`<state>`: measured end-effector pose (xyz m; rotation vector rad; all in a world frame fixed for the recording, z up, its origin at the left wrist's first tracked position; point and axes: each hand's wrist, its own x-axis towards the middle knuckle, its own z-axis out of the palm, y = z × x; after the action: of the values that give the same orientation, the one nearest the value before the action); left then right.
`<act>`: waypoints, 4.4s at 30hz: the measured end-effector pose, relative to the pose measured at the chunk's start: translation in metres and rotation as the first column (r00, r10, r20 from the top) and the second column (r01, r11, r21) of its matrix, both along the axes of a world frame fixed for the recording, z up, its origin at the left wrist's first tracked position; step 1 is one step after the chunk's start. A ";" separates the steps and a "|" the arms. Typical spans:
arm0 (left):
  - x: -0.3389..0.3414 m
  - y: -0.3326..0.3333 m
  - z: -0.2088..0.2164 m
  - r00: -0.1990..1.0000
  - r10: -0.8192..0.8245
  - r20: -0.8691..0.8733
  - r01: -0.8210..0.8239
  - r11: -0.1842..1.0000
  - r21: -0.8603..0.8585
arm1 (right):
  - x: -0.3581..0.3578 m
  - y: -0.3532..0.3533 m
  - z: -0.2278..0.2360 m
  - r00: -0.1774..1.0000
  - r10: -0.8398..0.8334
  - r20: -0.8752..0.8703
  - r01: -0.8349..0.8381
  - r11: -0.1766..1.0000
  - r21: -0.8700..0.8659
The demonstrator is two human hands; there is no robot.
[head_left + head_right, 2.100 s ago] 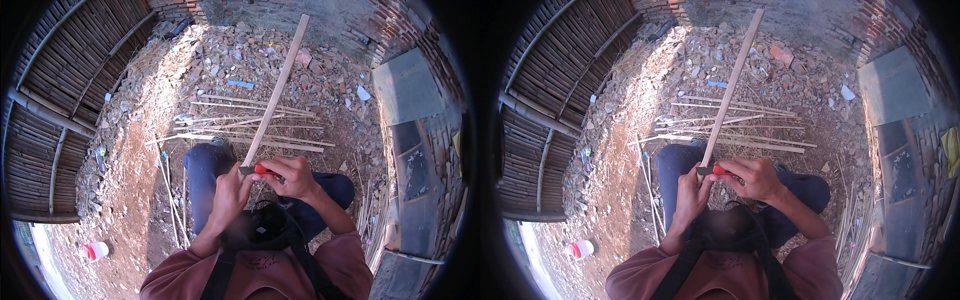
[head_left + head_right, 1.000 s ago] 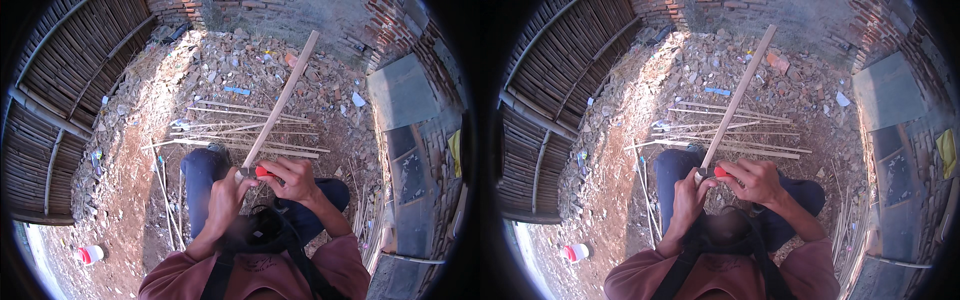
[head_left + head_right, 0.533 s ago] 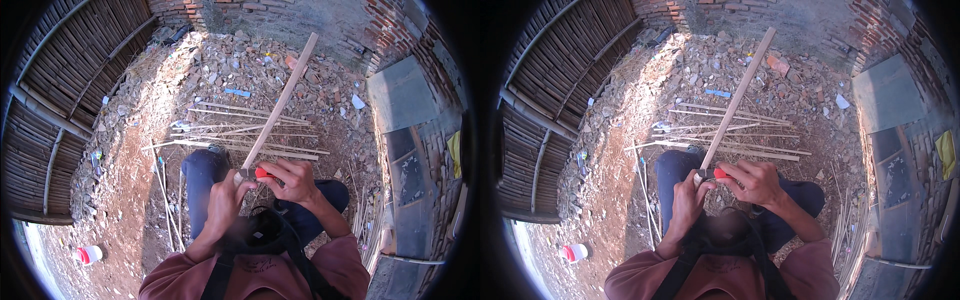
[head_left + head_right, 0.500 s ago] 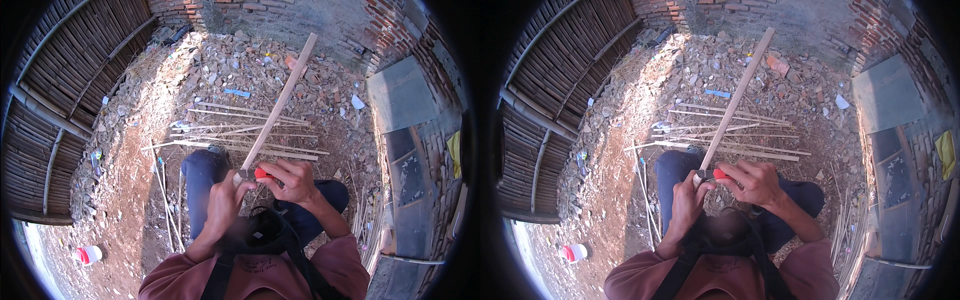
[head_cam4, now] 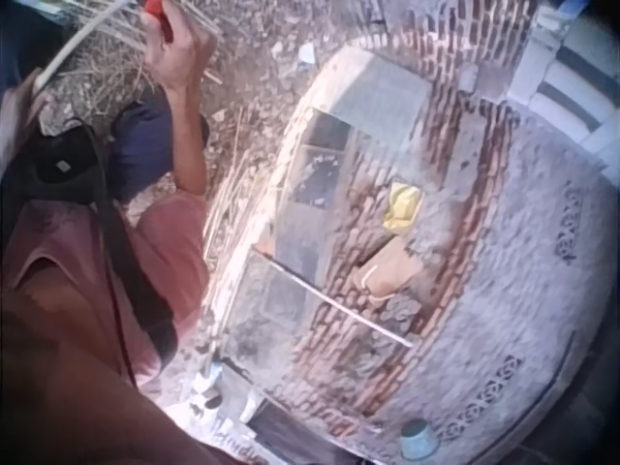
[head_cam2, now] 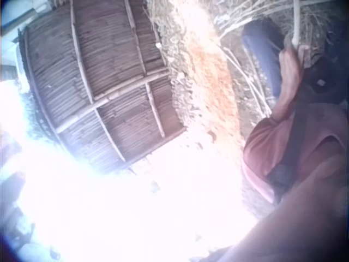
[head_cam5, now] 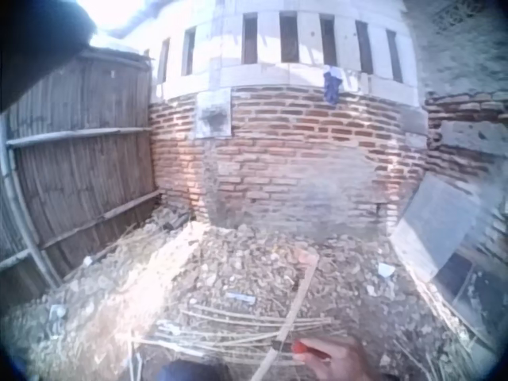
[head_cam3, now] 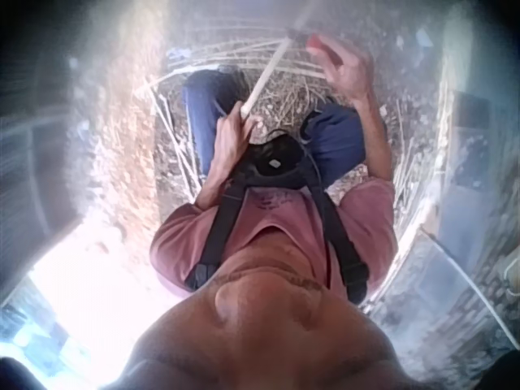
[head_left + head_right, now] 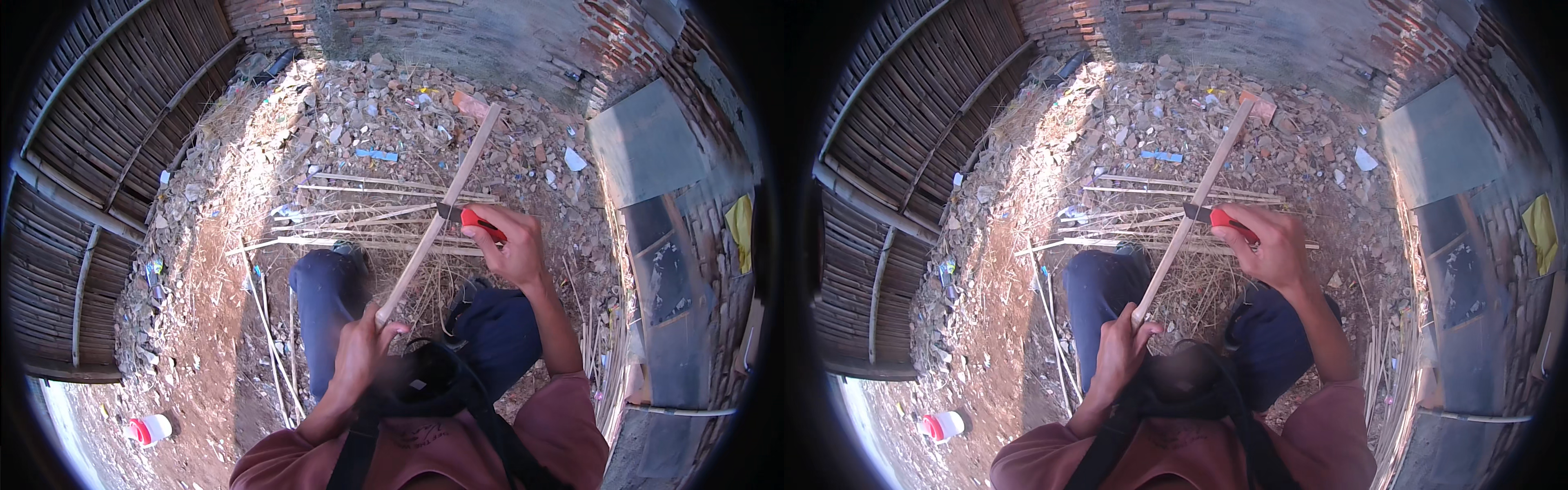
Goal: The person whittles a thin bamboo strip using a small utility knife, shaving off thin layers along the length of the wood.
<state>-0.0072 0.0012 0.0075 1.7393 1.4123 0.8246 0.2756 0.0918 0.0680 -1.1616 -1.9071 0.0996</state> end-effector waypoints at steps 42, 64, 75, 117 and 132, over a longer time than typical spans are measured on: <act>-0.015 0.020 0.004 0.956 -0.102 0.276 0.141 0.982 -0.125 | -0.058 -0.048 -0.051 0.932 0.355 -0.069 -0.359 0.888 -0.286; -0.008 0.022 -0.010 0.941 -0.055 0.334 0.125 0.974 -0.191 | -0.070 -0.053 -0.069 0.960 0.276 0.051 -0.267 0.954 -0.136; 0.000 0.022 0.000 0.909 -0.013 0.417 0.086 0.984 -0.157 | -0.073 -0.055 -0.069 0.976 0.186 0.114 -0.182 0.982 -0.047; -0.005 0.021 0.004 0.965 0.008 0.263 0.012 0.997 -0.074 | -0.073 -0.044 -0.054 0.965 0.248 0.086 -0.245 0.968 -0.044; 0.015 0.021 0.012 0.964 0.133 0.233 -0.125 0.991 -0.047 | -0.069 -0.046 -0.044 0.966 0.065 0.251 -0.084 0.994 0.064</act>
<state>0.0073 0.0220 0.0200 1.4823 1.3797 1.0362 0.2068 0.0463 0.0241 -1.0928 -2.1566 -0.0800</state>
